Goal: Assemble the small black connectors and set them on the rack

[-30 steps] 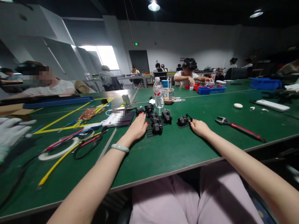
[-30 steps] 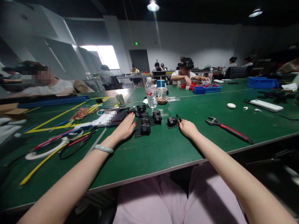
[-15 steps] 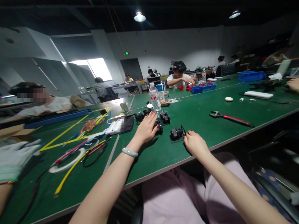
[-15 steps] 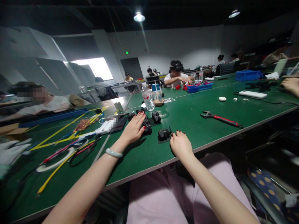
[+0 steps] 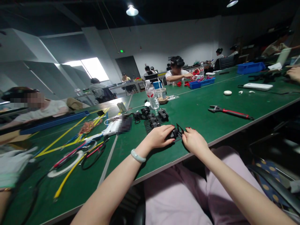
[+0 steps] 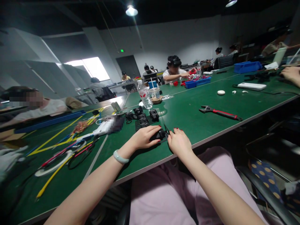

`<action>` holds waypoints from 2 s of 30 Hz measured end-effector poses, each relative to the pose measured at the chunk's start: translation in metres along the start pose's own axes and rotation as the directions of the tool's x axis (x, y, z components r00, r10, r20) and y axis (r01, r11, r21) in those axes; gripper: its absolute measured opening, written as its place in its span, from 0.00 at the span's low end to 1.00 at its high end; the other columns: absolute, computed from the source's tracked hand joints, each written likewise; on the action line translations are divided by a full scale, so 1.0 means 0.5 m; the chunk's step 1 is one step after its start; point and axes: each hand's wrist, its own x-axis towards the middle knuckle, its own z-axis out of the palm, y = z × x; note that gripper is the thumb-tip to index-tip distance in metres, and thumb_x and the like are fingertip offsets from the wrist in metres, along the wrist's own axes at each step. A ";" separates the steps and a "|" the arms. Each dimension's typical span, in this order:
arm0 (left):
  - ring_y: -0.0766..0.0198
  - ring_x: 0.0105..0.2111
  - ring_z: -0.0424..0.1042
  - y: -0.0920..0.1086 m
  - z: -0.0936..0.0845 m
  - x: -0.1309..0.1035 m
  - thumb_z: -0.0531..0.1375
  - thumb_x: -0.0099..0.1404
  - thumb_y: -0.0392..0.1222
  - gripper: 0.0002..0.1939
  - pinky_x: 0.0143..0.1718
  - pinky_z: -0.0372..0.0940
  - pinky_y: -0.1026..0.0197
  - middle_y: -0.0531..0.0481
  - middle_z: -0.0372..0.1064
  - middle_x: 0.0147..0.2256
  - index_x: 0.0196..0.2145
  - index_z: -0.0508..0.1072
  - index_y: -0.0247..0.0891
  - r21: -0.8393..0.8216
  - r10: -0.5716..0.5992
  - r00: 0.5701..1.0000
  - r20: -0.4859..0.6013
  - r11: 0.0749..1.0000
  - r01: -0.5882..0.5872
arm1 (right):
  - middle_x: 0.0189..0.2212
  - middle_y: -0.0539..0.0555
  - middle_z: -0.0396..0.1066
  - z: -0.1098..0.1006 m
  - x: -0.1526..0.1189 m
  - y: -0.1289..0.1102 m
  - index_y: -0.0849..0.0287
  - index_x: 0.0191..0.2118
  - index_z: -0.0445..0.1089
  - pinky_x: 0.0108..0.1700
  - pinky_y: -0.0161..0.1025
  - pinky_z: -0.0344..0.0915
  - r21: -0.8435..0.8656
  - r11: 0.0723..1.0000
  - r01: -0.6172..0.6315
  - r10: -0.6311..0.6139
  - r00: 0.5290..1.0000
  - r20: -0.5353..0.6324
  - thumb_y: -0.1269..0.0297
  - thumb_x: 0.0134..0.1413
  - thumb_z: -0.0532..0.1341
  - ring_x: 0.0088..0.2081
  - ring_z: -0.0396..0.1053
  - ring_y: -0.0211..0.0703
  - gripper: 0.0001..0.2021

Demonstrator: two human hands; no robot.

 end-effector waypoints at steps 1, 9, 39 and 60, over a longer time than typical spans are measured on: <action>0.57 0.46 0.65 0.002 0.000 0.001 0.52 0.59 0.50 0.26 0.47 0.63 0.56 0.38 0.63 0.47 0.51 0.59 0.32 -0.005 -0.005 1.000 0.002 1.000 0.005 | 0.49 0.62 0.62 -0.002 -0.001 0.000 0.64 0.47 0.66 0.54 0.40 0.52 0.005 1.000 -0.001 0.001 1.000 0.003 0.63 0.57 0.43 0.52 0.59 0.46 0.19; 0.56 0.45 0.66 0.008 0.007 0.005 0.53 0.58 0.50 0.27 0.46 0.63 0.55 0.38 0.63 0.46 0.52 0.56 0.32 0.024 -0.053 0.998 0.030 0.998 0.053 | 0.51 0.60 0.60 -0.008 -0.012 0.010 0.60 0.46 0.66 0.53 0.41 0.52 0.014 1.000 0.020 -0.020 1.000 -0.019 0.61 0.55 0.46 0.52 0.58 0.47 0.18; 0.58 0.45 0.66 0.016 0.031 0.023 0.53 0.59 0.48 0.26 0.45 0.65 0.56 0.37 0.64 0.46 0.51 0.55 0.31 -0.008 -0.019 0.998 -0.057 1.000 0.019 | 0.51 0.59 0.61 -0.009 -0.013 0.015 0.59 0.45 0.67 0.53 0.40 0.53 0.029 1.000 0.009 -0.009 1.000 -0.011 0.64 0.52 0.48 0.52 0.58 0.46 0.17; 0.56 0.46 0.65 0.008 0.043 0.026 0.53 0.60 0.47 0.26 0.47 0.64 0.55 0.37 0.62 0.47 0.52 0.54 0.31 -0.011 -0.013 0.999 -0.050 1.000 0.012 | 0.50 0.59 0.62 -0.013 -0.013 0.014 0.58 0.44 0.68 0.53 0.39 0.54 0.039 0.999 0.011 -0.009 0.999 -0.034 0.63 0.52 0.47 0.51 0.59 0.45 0.17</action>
